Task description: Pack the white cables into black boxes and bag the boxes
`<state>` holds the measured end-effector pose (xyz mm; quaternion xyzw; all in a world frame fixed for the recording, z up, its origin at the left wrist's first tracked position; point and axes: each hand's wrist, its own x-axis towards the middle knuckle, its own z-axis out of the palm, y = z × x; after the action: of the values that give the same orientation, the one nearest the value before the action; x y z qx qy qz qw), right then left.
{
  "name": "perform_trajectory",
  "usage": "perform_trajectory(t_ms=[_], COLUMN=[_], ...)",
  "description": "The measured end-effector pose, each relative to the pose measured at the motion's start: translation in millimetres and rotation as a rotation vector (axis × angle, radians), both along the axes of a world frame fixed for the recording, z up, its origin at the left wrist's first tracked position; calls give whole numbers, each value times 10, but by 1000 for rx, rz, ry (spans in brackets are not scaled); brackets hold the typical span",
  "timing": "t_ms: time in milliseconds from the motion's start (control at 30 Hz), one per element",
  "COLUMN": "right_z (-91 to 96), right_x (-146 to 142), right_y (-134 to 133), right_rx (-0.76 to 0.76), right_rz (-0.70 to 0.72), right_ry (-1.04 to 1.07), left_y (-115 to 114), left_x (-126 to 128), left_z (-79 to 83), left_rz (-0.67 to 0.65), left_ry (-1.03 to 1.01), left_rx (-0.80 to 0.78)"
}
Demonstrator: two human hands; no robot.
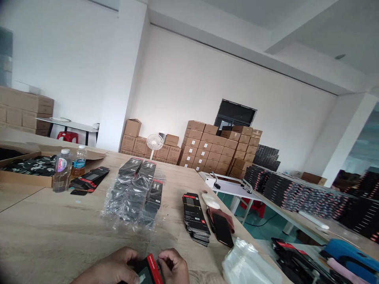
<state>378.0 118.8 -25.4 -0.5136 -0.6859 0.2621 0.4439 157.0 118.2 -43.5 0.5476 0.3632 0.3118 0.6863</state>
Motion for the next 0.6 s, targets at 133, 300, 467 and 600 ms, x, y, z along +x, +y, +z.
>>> perform_trajectory(t_ms=[133, 300, 467, 600], right_z=[45, 40, 51, 43], right_x=[-1, -29, -42, -35], right_y=[-16, -22, -44, -51], right_rx=[116, 206, 269, 318], right_rz=[-39, -43, 7, 52], right_ry=[-69, -148, -222, -300], left_y=[-4, -1, 24, 43], left_x=[72, 171, 211, 207], left_z=[26, 102, 63, 35], left_rz=[34, 78, 117, 201], left_ry=[7, 109, 131, 12], left_rx=[79, 69, 67, 189])
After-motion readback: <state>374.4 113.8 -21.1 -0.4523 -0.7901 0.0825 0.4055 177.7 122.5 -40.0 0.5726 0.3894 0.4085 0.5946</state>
